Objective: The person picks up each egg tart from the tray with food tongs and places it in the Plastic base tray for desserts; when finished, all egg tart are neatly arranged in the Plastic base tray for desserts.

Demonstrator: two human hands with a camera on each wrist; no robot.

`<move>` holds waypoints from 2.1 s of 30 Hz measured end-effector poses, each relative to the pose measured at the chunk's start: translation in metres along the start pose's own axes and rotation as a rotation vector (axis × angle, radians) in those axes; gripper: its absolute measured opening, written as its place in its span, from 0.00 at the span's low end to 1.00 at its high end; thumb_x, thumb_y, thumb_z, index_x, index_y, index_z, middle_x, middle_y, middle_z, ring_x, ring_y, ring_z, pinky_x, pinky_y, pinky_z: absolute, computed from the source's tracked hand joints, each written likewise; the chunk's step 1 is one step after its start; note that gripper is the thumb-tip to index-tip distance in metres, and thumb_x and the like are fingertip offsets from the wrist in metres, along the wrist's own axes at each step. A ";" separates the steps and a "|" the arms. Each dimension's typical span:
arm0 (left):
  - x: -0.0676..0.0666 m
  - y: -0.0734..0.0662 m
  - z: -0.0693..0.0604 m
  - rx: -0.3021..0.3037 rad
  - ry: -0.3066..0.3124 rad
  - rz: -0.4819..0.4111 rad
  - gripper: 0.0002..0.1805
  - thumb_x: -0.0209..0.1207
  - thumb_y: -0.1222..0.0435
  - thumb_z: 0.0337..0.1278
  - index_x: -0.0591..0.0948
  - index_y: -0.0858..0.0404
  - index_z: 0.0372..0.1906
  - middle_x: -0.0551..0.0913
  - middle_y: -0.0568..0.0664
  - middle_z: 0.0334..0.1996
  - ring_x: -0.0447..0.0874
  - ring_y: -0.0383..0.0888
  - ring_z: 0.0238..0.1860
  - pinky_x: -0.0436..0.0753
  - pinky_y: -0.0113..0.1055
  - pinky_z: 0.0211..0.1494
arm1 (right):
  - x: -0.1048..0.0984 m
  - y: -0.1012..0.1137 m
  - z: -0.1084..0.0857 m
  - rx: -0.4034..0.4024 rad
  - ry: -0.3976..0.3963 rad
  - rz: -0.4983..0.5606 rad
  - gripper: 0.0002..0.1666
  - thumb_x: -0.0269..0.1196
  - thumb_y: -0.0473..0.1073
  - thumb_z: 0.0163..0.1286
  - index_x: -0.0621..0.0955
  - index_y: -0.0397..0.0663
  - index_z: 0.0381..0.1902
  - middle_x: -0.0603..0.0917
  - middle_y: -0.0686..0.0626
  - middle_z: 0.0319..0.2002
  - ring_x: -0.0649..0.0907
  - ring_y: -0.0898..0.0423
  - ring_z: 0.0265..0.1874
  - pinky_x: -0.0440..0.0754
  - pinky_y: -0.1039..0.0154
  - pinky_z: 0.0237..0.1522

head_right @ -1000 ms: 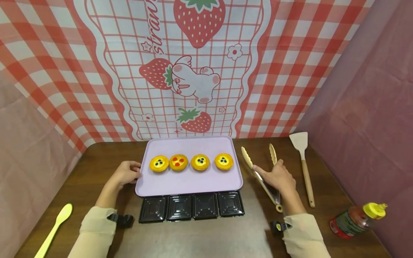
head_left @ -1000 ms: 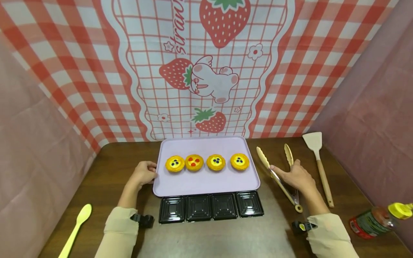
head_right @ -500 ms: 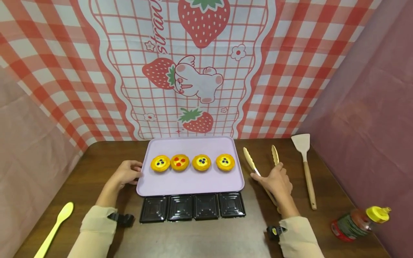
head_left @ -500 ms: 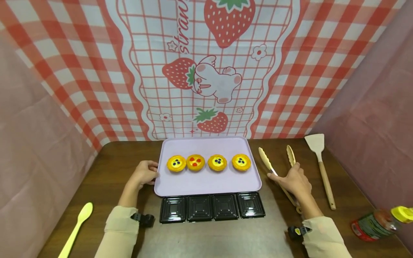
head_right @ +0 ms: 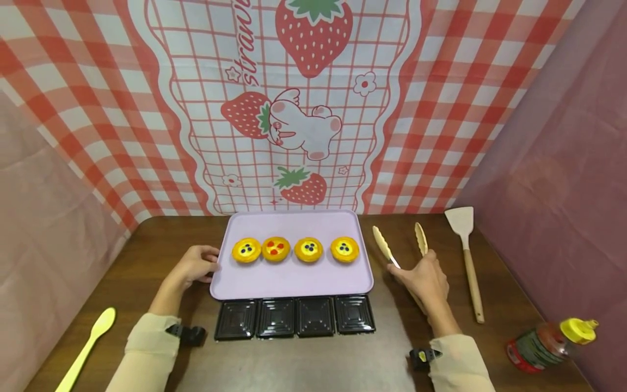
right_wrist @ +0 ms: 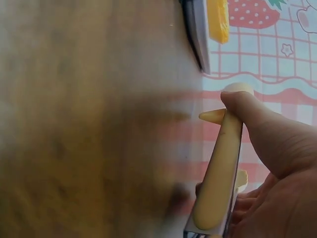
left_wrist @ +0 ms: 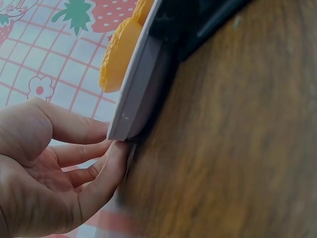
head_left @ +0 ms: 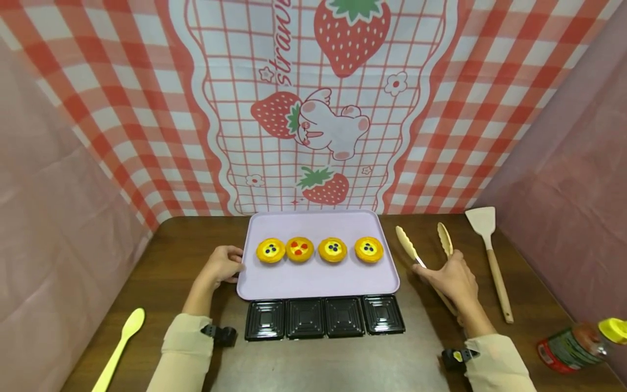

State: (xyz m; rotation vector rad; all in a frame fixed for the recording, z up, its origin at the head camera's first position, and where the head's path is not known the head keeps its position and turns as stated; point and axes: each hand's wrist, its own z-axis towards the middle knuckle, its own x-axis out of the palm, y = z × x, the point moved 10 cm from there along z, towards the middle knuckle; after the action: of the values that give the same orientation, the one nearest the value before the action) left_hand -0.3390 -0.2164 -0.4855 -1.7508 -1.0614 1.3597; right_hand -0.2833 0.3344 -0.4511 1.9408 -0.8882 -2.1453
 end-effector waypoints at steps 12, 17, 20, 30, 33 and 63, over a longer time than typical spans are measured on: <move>-0.001 0.000 -0.001 -0.004 -0.008 -0.002 0.23 0.60 0.78 0.52 0.73 0.79 0.56 0.75 0.61 0.37 0.78 0.48 0.32 0.87 0.42 0.28 | -0.044 0.025 0.004 -0.147 -0.121 -0.025 0.55 0.71 0.71 0.50 0.69 0.28 0.53 0.80 0.27 0.38 0.80 0.29 0.36 0.75 0.40 0.30; -0.002 0.002 -0.001 -0.009 -0.016 0.001 0.24 0.60 0.78 0.52 0.73 0.78 0.56 0.75 0.61 0.38 0.78 0.48 0.32 0.87 0.42 0.28 | -0.056 0.039 0.001 -0.229 -0.146 -0.042 0.44 0.72 0.70 0.49 0.72 0.35 0.39 0.77 0.41 0.24 0.77 0.41 0.24 0.71 0.51 0.22; -0.002 0.002 -0.001 -0.009 -0.018 0.002 0.23 0.60 0.78 0.52 0.73 0.78 0.56 0.75 0.61 0.38 0.78 0.48 0.33 0.87 0.43 0.28 | -0.059 0.047 -0.002 -0.277 -0.149 -0.048 0.40 0.73 0.70 0.48 0.72 0.40 0.33 0.71 0.48 0.20 0.72 0.48 0.20 0.65 0.57 0.18; -0.001 0.001 0.000 -0.011 -0.007 -0.005 0.23 0.60 0.78 0.53 0.73 0.78 0.56 0.75 0.61 0.38 0.79 0.49 0.33 0.87 0.43 0.29 | -0.051 0.072 -0.011 -0.338 -0.021 -0.077 0.43 0.71 0.75 0.46 0.75 0.43 0.38 0.74 0.48 0.23 0.74 0.48 0.23 0.68 0.58 0.20; -0.001 0.000 0.000 -0.006 -0.002 -0.015 0.24 0.60 0.78 0.52 0.73 0.79 0.57 0.75 0.61 0.37 0.78 0.47 0.31 0.87 0.42 0.28 | -0.045 0.080 -0.014 -0.364 0.022 -0.102 0.47 0.71 0.76 0.45 0.77 0.41 0.44 0.77 0.48 0.24 0.76 0.47 0.24 0.70 0.56 0.21; -0.001 0.006 0.003 -0.013 0.011 -0.051 0.23 0.61 0.79 0.52 0.73 0.79 0.56 0.75 0.60 0.37 0.78 0.46 0.32 0.87 0.42 0.30 | 0.009 0.105 -0.026 -0.496 0.167 -0.143 0.40 0.77 0.63 0.48 0.81 0.41 0.49 0.74 0.52 0.21 0.71 0.54 0.20 0.65 0.60 0.17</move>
State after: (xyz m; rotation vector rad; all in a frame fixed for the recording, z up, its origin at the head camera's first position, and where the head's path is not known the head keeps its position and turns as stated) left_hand -0.3405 -0.2195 -0.4907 -1.7272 -1.1042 1.3138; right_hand -0.2911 0.2355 -0.4079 1.9202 -0.1654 -1.9843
